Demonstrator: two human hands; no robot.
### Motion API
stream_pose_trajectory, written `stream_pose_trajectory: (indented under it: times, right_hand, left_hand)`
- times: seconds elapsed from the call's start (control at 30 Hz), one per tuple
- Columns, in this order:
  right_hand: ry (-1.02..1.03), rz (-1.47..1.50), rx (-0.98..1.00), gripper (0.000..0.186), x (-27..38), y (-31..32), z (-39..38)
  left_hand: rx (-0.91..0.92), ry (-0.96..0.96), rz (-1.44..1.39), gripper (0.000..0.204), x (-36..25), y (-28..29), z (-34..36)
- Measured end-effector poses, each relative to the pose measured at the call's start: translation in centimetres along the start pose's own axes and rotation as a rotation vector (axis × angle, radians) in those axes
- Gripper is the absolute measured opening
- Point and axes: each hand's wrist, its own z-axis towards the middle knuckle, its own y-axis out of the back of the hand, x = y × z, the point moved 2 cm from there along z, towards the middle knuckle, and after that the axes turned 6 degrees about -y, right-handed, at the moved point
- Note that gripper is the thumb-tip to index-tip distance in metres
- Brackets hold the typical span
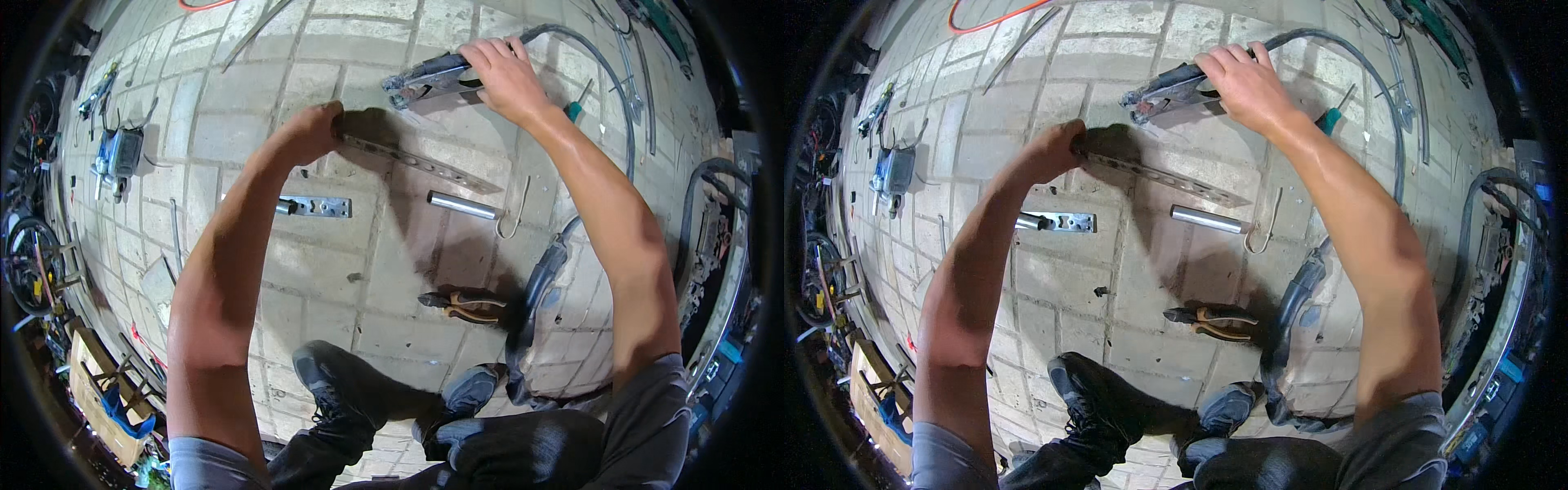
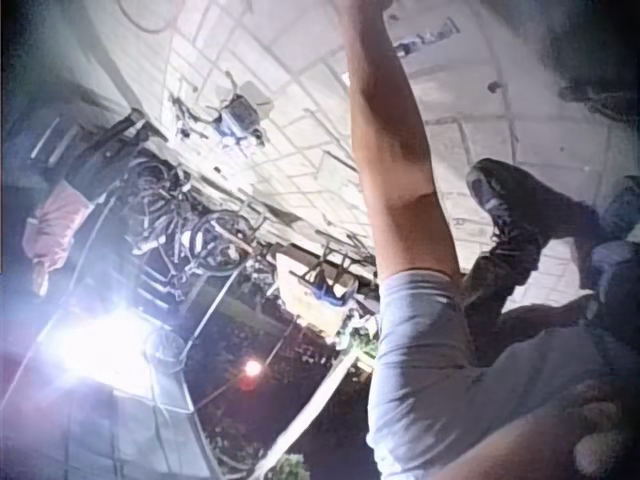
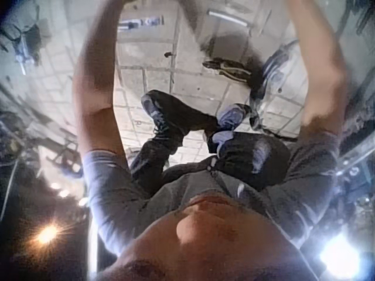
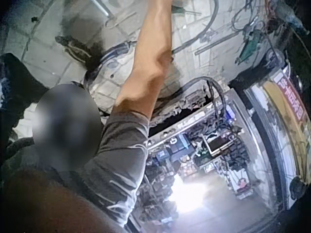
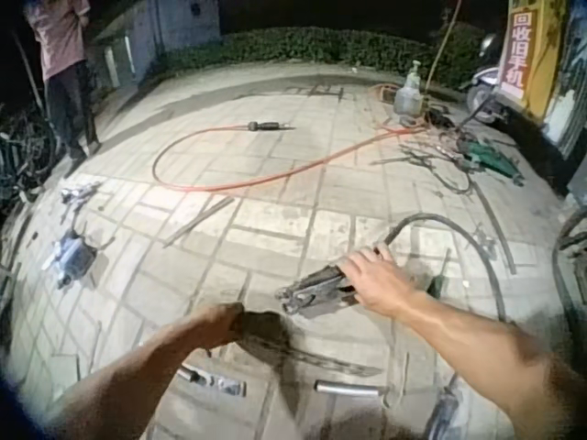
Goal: The person sits on a tiled floor and uses a welding torch to join metal parts. They repeatedly position the parts, weld them, and use pliers to adjust the assembly.
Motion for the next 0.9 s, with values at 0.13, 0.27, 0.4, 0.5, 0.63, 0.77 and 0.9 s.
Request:
stream_pose_trajectory:
  times: [0.13, 0.27, 0.4, 0.5, 0.63, 0.77, 0.9]
  right_hand:
    - [0.064, 0.009, -0.049, 0.045, 0.5, -1.3, 0.0]
    - [0.108, 0.032, -0.035, 0.044, 1.4, -1.8, -0.1]
    - [0.151, 0.003, -0.093, 0.044, 2.5, -2.6, 0.3]
    - [0.202, -0.060, -0.094, 0.045, 3.0, -2.9, 0.6]
    - [0.253, -0.030, -0.114, 0.055, 3.1, -2.8, 0.3]
    - [0.147, 0.025, 0.075, 0.067, 2.3, -1.2, 0.5]
    - [0.067, 0.101, 0.246, 0.053, 2.4, 0.7, 2.0]
  left_hand:
    - [-0.047, 0.031, -0.436, 0.026, 1.0, -0.6, -1.6]
    - [-0.114, 0.047, -0.837, 0.026, 0.5, -0.7, -1.9]
    - [-0.153, 0.120, -0.956, 0.035, 0.1, -0.8, -1.8]
    - [-0.208, 0.179, -0.920, 0.034, 0.0, -1.2, -1.6]
    - [-0.377, 0.207, -0.853, 0.032, 0.3, -1.9, -2.0]
    - [-0.432, 0.265, -0.760, 0.031, -0.8, -2.2, -3.1]
    - [-0.323, 0.343, -0.804, 0.029, -1.5, -2.4, -3.9]
